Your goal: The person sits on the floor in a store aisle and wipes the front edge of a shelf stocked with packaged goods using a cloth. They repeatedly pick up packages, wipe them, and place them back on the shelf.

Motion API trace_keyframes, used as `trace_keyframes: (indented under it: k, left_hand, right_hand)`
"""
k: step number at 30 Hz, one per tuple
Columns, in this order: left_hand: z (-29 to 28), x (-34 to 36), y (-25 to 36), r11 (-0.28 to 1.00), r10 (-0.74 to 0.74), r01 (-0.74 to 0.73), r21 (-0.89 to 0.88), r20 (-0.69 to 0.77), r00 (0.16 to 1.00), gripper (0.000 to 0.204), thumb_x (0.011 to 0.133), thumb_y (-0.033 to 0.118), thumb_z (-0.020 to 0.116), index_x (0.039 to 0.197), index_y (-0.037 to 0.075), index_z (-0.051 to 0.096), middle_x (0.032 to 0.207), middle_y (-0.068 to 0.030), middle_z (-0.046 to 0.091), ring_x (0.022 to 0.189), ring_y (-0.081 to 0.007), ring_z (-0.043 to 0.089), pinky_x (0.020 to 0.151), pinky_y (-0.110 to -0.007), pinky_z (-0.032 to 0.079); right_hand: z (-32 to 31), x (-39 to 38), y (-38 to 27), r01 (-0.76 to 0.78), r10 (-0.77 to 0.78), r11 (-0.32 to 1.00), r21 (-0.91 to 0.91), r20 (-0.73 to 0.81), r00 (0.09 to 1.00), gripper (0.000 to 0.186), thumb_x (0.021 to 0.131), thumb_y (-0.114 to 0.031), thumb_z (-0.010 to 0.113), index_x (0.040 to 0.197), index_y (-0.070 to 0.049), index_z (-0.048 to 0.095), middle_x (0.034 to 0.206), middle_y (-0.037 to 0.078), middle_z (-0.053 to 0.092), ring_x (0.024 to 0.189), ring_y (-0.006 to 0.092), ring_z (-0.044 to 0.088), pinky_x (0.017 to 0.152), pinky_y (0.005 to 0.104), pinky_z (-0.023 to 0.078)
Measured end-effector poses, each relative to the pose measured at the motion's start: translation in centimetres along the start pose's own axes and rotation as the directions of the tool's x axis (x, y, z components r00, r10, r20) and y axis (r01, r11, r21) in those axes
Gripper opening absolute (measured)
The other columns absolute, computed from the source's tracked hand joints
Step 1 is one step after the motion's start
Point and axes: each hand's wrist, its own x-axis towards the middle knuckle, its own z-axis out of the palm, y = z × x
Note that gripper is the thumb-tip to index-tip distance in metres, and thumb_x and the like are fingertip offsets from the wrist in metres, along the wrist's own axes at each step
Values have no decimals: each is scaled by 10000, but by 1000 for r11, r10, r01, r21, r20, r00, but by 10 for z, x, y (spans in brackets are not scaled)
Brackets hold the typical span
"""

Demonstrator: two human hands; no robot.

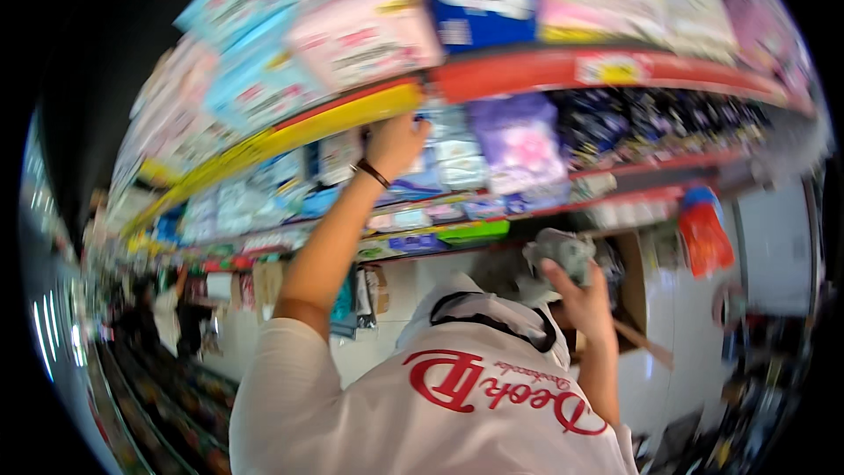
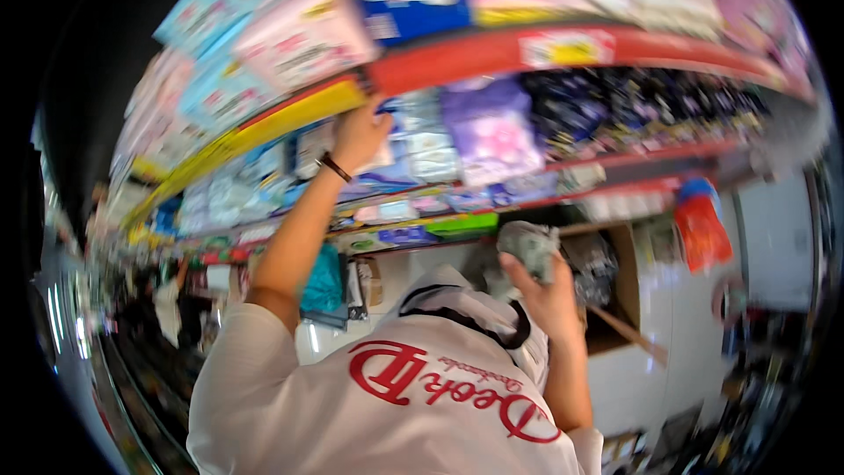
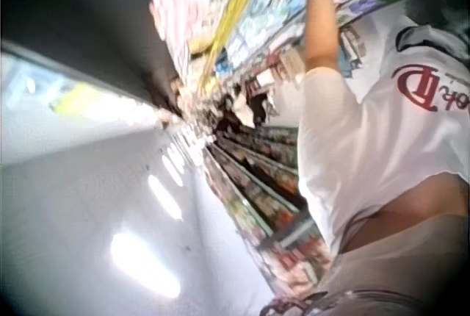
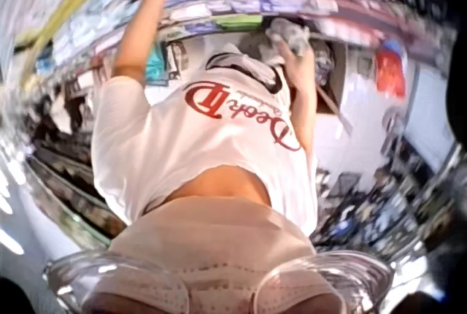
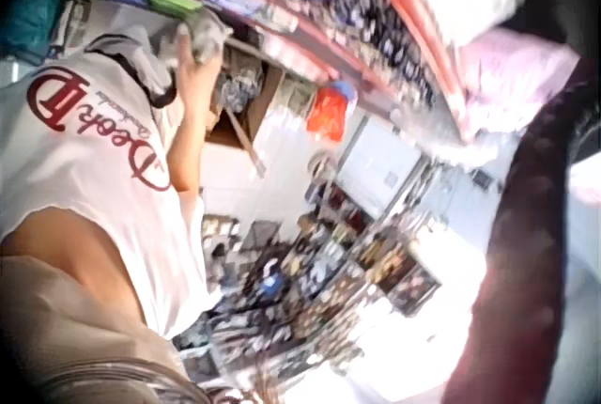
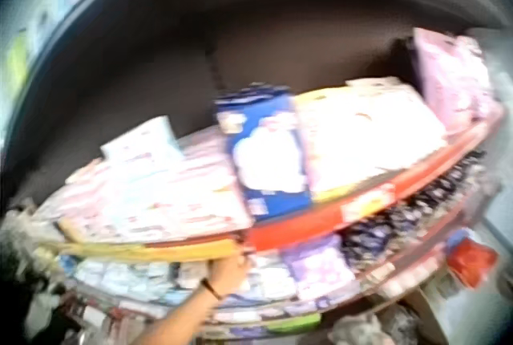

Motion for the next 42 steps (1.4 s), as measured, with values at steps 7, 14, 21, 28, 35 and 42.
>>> trace_keyframes:
  k: [7, 14, 21, 28, 35, 42]
  left_hand:
    - [-85, -115, -162, 887, -429, 461, 1, -365, 826, 475, 782, 192, 684, 1238, 118, 572, 1273, -153, 552, 1160, -351, 509, 930, -564, 313]
    - [-128, -163, -248, 548, -692, 832, 83, -515, 506, 715, 780, 372, 726, 1394, 167, 424, 1486, -226, 282, 1310, -434, 346, 1006, -619, 286]
    - [-120, -179, -272, 441, -842, 855, 273, -203, 499, 785, 760, 403, 730, 1438, 229, 374, 1508, -174, 281, 1302, -393, 401, 1021, -587, 304]
    - [-83, -163, -222, 732, -462, 621, 279, -466, 754, 535, 834, 419, 650, 1207, 38, 598, 1365, -194, 476, 1133, -350, 551, 951, -513, 373]
    - [-60, -120, -195, 665, -746, 745, -46, 4, 666, 979, 758, 569, 660, 1439, -32, 294, 1245, -274, 532, 1073, -393, 582, 860, -444, 514]
    - [-107, -145, -71, -160, -504, 209, -965, 262, 823, 532, 855, 212, 578, 1341, 53, 427, 1287, -101, 566, 1118, -284, 591, 993, -469, 443]
  right_hand:
    - [-7, 27, -17, -289, -47, 497, 818, 358, 933, 401, 932, -238, 568, 1264, -16, 533, 1238, 123, 597, 1113, 273, 590, 943, 411, 476]
    - [59, 30, -26, -582, 259, 450, 677, 525, 811, 280, 940, -256, 563, 1104, -39, 629, 1071, 98, 676, 979, 240, 642, 890, 379, 499]
    - [75, 20, -15, -622, 291, 490, 610, 559, 777, 364, 928, -272, 572, 1203, -34, 563, 1168, 107, 628, 1085, 260, 588, 966, 404, 440]
    - [58, 15, 2, -600, 360, 461, 654, 480, 800, 323, 928, -258, 559, 1175, -51, 582, 1128, 99, 644, 1038, 266, 607, 932, 400, 463]
    - [53, 7, -2, -622, 356, 469, 627, 510, 783, 305, 937, -257, 545, 1158, -53, 593, 1118, 110, 646, 1033, 266, 608, 925, 396, 468]
    - [40, 7, -3, -561, 259, 489, 668, 503, 825, 323, 948, -295, 529, 1168, -68, 589, 1138, 75, 648, 1057, 244, 602, 955, 392, 446]
